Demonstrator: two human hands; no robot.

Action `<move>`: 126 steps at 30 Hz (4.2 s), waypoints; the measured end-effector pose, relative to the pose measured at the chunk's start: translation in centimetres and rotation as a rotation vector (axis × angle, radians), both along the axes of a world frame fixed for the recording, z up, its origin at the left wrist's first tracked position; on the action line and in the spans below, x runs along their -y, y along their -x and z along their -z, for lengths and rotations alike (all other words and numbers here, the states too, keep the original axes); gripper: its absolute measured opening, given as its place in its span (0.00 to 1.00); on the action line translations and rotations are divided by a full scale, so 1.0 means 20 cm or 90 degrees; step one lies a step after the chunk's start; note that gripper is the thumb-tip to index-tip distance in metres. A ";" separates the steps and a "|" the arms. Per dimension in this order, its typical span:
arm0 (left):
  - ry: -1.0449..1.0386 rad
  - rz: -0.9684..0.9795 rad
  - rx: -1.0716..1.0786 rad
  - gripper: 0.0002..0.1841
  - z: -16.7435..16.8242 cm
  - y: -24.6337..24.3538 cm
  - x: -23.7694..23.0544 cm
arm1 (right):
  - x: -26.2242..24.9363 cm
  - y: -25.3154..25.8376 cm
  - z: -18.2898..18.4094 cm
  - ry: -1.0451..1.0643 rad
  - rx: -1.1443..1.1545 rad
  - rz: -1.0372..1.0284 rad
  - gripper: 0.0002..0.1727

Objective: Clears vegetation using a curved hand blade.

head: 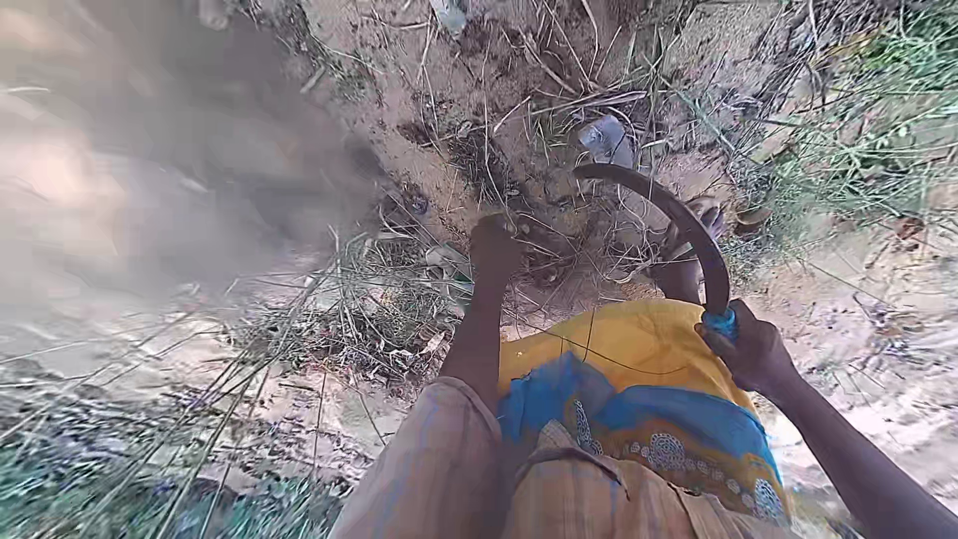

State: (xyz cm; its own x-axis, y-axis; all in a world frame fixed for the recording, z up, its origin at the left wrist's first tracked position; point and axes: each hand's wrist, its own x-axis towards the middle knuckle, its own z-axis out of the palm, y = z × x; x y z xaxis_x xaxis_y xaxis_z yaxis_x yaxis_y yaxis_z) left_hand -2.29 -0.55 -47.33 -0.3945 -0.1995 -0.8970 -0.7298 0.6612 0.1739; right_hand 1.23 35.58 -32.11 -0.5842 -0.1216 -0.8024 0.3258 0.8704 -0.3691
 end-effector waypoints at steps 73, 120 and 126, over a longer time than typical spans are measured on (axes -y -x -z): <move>-0.042 0.051 -0.196 0.22 -0.23 0.51 -0.61 | -0.17 -0.04 0.11 0.040 0.111 0.175 0.26; -0.224 0.335 0.162 0.22 -0.01 -0.19 -0.12 | -0.29 -0.38 -0.06 -0.027 0.053 -0.057 0.31; 0.036 0.266 -0.041 0.38 0.16 0.26 0.15 | 0.23 -0.06 0.21 0.066 -0.072 -0.021 0.30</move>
State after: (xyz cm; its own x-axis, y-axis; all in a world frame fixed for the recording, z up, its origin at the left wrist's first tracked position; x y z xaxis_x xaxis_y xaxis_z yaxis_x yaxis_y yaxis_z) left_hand -7.58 -3.52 -50.57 -0.5069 -0.0577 -0.8601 -0.3851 0.9078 0.1661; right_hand 2.41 30.92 -36.40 -0.6648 -0.2203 -0.7138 0.2493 0.8353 -0.4900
